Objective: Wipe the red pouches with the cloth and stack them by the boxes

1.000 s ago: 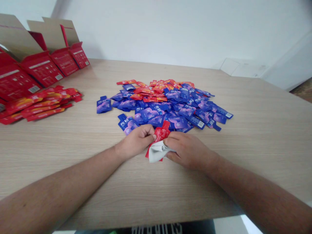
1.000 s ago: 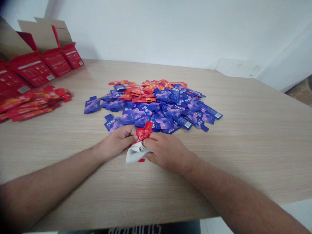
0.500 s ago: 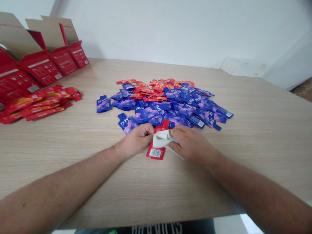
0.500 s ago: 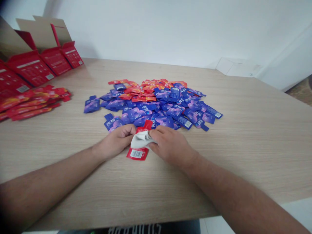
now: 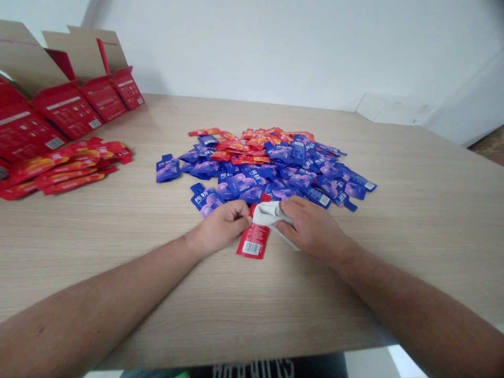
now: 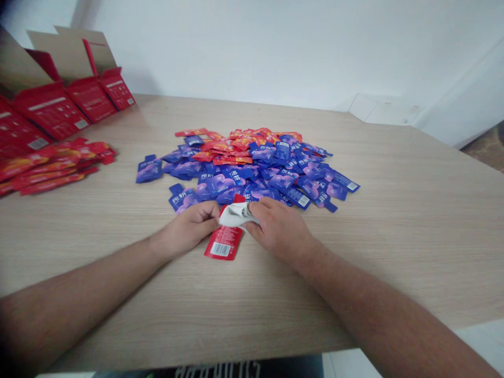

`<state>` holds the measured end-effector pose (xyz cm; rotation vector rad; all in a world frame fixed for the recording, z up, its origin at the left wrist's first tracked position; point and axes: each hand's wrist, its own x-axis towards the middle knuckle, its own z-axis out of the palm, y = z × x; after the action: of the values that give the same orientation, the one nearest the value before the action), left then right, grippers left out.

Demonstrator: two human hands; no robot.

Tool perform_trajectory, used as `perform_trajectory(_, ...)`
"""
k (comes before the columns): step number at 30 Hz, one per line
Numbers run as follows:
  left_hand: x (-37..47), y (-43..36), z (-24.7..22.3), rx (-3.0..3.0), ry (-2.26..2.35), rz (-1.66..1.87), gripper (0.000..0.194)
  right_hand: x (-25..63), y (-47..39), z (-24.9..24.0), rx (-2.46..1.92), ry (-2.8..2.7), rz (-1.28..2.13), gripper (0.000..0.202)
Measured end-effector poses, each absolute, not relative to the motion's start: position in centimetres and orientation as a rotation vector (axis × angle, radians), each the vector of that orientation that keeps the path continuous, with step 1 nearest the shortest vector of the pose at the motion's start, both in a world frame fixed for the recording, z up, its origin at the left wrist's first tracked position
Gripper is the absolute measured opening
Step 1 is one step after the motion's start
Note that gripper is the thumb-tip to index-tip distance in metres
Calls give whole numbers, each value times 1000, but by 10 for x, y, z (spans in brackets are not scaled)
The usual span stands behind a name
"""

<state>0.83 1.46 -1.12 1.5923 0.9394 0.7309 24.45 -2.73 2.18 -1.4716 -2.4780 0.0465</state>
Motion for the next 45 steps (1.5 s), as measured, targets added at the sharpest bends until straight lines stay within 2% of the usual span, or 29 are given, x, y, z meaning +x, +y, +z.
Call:
perform_trajectory(5,8,14,-10,1599,923,730,18,238,-34,24,-1247,-2702,114,15)
perform_trajectory(10,7,14,-10,1607,944,738,18,243,-29,24,-1498,-2475,27,18)
perform_trajectory(16,8,14,-10,1607,927,724,17,235,-38,23,-1200,-2728,115,14)
perform_trajectory(21,7,15,-12,1591,943,744,18,241,-31,24,-1493,-2486,45,19)
perform_trajectory(27,8,15,-10,1619,932,725,16,236,-37,24,-1213,-2722,118,14)
perform_trajectory(33,8,14,-10,1614,948,731,15,243,-30,24,-1481,-2492,30,19)
perform_trajectory(38,8,15,-12,1609,927,739,17,236,-37,24,-1206,-2731,108,13)
perform_trajectory(45,8,15,-11,1598,956,733,19,243,-30,23,-1489,-2475,12,18)
